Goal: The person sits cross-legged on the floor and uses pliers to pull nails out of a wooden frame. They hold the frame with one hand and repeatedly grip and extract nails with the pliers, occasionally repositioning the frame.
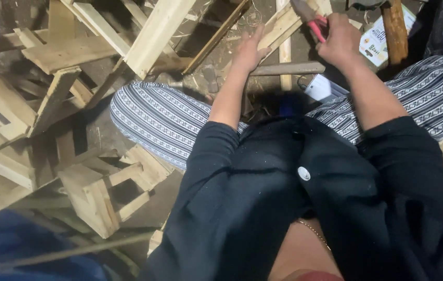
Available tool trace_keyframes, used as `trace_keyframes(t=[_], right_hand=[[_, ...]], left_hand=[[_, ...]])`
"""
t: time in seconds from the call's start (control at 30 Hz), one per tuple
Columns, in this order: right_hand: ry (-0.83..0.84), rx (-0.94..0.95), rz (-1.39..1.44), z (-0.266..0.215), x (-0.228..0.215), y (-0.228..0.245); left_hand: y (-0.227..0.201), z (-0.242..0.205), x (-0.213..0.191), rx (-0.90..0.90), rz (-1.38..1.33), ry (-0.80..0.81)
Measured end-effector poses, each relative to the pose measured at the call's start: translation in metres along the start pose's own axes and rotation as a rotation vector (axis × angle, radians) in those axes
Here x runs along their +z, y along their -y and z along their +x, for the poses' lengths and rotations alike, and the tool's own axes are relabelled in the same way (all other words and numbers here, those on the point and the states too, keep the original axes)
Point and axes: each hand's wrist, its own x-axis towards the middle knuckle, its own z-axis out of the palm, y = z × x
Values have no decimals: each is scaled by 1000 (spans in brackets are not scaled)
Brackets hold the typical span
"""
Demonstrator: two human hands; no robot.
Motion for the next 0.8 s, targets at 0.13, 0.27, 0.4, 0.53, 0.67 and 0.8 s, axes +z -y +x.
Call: trace_keyframes(t=[0.13,0.27,0.4,0.53,0.67,0.8], right_hand=[[-294,-134,329,4,-55,39],[-241,-194,65,7,-27,18],[-66,-87,-209,11,8,-1],[-301,-249,165,12,-64,43],[-245,-212,150,10,-38,34],[43,-52,-91,12,6,6]], left_hand=[[5,3,9,37,41,-47],[-1,5,0,6,109,-30],[-2,6,3,-16,142,13],[-1,4,2,19,92,-32],[-4,1,-2,-32,78,19],[-5,4,-3,-33,104,35]])
